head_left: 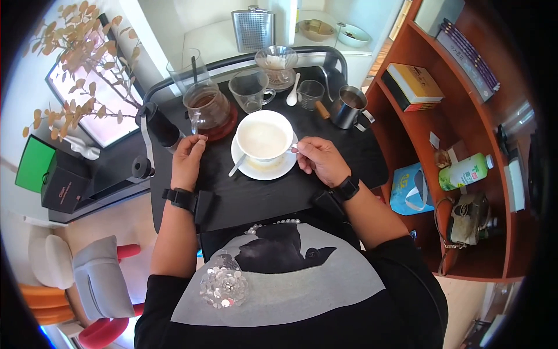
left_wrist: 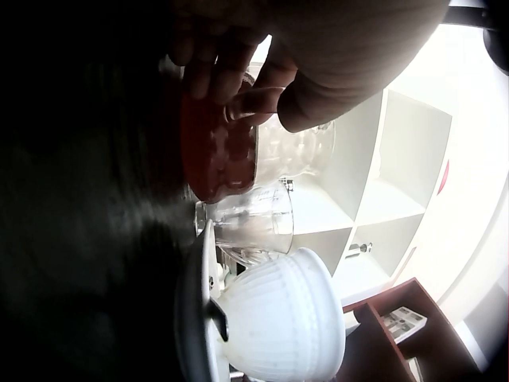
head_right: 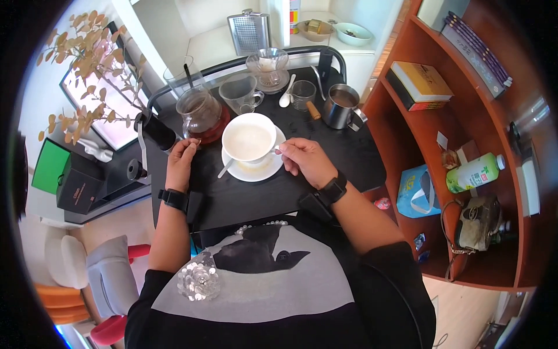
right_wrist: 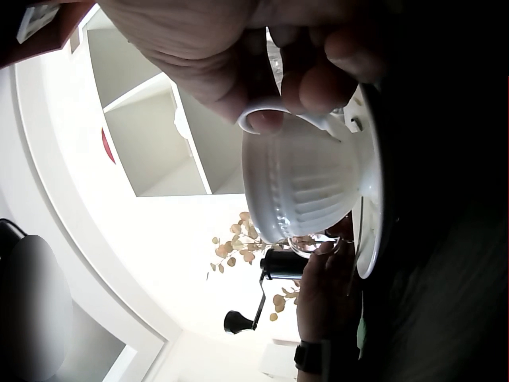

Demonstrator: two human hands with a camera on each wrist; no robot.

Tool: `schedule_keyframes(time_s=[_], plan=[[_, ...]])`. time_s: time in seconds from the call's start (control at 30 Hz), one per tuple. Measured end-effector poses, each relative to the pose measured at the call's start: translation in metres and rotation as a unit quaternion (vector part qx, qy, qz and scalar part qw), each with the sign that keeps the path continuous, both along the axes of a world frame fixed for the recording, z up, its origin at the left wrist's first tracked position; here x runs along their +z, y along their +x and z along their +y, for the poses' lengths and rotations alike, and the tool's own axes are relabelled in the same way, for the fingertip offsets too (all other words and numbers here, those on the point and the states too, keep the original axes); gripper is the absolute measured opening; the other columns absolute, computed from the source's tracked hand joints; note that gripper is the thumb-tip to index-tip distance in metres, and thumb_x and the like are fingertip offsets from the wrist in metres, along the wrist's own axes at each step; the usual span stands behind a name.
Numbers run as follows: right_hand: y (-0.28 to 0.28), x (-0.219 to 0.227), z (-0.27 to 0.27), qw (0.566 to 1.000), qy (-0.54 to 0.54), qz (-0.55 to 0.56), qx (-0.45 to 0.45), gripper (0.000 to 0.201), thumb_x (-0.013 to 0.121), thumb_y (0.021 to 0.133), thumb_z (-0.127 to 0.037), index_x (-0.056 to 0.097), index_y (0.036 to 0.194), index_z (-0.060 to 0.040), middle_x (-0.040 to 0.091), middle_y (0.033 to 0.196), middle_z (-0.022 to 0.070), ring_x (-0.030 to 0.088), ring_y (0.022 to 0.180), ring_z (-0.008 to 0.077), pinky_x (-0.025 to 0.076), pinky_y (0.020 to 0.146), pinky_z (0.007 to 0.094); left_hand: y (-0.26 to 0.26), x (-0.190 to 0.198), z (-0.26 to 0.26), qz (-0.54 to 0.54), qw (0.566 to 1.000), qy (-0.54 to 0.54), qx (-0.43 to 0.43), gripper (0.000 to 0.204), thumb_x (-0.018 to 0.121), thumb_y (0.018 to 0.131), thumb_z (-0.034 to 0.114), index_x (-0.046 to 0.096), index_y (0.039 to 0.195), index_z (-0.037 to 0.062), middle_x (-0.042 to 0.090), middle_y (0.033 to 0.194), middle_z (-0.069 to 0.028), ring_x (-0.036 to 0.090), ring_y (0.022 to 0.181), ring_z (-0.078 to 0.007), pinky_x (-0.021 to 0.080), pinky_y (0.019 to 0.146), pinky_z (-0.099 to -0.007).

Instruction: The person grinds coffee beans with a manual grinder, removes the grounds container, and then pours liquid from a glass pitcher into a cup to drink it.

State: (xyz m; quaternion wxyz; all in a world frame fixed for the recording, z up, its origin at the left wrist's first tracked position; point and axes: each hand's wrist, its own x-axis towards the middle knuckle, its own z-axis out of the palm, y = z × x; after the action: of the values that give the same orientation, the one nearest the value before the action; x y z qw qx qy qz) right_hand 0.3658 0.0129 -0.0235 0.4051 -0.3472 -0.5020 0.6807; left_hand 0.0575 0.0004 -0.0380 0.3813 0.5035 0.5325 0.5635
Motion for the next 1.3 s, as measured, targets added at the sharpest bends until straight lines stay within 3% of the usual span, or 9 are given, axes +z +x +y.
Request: schedule_keyframes(time_s=[0.53,0.7,0.73,0.8,0.97,1.03,1.17,1.23,1.3], plan=[[0.005,0.001,0.008,0.991,-0.091,0.098,0.032,0.015,0.055,0.087,-0.019,0.056,0.088,-0.004,0.056,0.066,0.0023,0.051,0.054,0.0083,0.038,0.044,0.0201,-0.001,0.003,-0.002,-0.004,1.0,-0.008,-0.01,0.016,0.053,0.086,0.01,0.057,0.099,0.0013,0.06,0.097,-0.0039,0.052,0.092,-0.0108,0.037,0.086,-0.0234],[0.025,0.022,0.003,0.987,-0.042,0.156,0.016,0.034,0.044,0.091,-0.026,0.044,0.116,-0.0035,0.058,0.086,0.0089,0.058,0.066,0.0148,0.045,0.051,0.0234,-0.001,0.016,-0.015,-0.024,0.999,-0.029,-0.009,0.039,0.052,0.085,0.01,0.041,0.121,0.0017,0.049,0.117,-0.0106,0.046,0.109,-0.0173,0.034,0.094,-0.0281],[0.039,0.017,0.008,0.985,-0.002,0.158,0.065,0.05,0.041,0.091,-0.034,0.029,0.131,-0.0077,0.053,0.109,0.0163,0.059,0.086,0.0228,0.05,0.063,0.03,-0.004,0.019,-0.021,-0.025,0.999,-0.03,-0.002,0.039,0.052,0.085,0.01,0.041,0.121,0.0017,0.049,0.117,-0.0106,0.046,0.109,-0.0173,0.034,0.094,-0.0281],[0.052,0.026,0.002,0.974,0.054,0.212,0.06,0.062,0.043,0.088,-0.044,0.019,0.137,-0.0134,0.042,0.125,0.0207,0.052,0.103,0.0307,0.05,0.076,0.0385,-0.008,0.025,-0.042,0.008,0.998,-0.035,-0.043,0.052,0.053,0.084,0.012,0.031,0.13,0.0026,0.04,0.127,-0.0135,0.039,0.118,-0.0215,0.031,0.097,-0.0311],[0.087,0.045,-0.007,0.963,0.106,0.246,0.003,0.086,0.048,0.077,-0.063,0.01,0.14,-0.0195,0.022,0.139,0.0223,0.034,0.122,0.0398,0.041,0.087,0.0557,-0.04,0.041,-0.09,-0.04,0.989,-0.03,-0.138,0.08,0.055,0.075,0.056,0.03,0.133,0.0076,0.035,0.134,-0.0131,0.035,0.123,-0.0244,0.03,0.097,-0.0374],[0.095,0.053,-0.009,0.961,0.117,0.251,-0.014,0.093,0.052,0.072,-0.066,0.009,0.141,-0.02,0.017,0.141,0.022,0.029,0.125,0.0407,0.039,0.088,0.0589,-0.055,0.046,-0.102,-0.072,0.992,-0.016,-0.105,0.081,0.055,0.075,0.057,0.03,0.133,0.0074,0.034,0.134,-0.0131,0.035,0.123,-0.0252,0.032,0.095,-0.038],[0.109,0.053,0.003,0.951,0.139,0.275,0.003,0.078,0.048,0.079,-0.059,0.026,0.135,-0.0098,0.031,0.134,0.0208,0.038,0.118,0.0361,0.041,0.087,0.052,-0.08,0.054,-0.107,-0.15,0.988,0.026,-0.032,0.055,0.053,0.083,0.043,0.042,0.122,0.0047,0.046,0.122,-0.0102,0.043,0.113,-0.0213,0.036,0.091,-0.0363],[0.113,0.049,0.011,0.947,0.154,0.282,0.015,0.053,0.045,0.086,-0.05,0.048,0.114,-0.0044,0.051,0.107,0.0155,0.049,0.098,0.0281,0.044,0.078,0.0402,-0.091,0.049,-0.103,-0.182,0.982,0.02,0.039,0.035,0.052,0.088,0.027,0.049,0.113,0.0034,0.054,0.111,-0.0094,0.051,0.102,-0.0173,0.039,0.088,-0.0316],[0.1,0.056,0.013,0.951,0.161,0.263,0.026,0.044,0.043,0.087,-0.046,0.051,0.101,-0.005,0.051,0.093,0.0118,0.048,0.089,0.0248,0.042,0.073,0.0367,-0.082,0.049,-0.085,-0.118,0.989,0.006,0.089,0.035,0.053,0.087,0.025,0.048,0.114,0.0032,0.054,0.111,-0.0089,0.051,0.102,-0.0168,0.039,0.088,-0.0304]])
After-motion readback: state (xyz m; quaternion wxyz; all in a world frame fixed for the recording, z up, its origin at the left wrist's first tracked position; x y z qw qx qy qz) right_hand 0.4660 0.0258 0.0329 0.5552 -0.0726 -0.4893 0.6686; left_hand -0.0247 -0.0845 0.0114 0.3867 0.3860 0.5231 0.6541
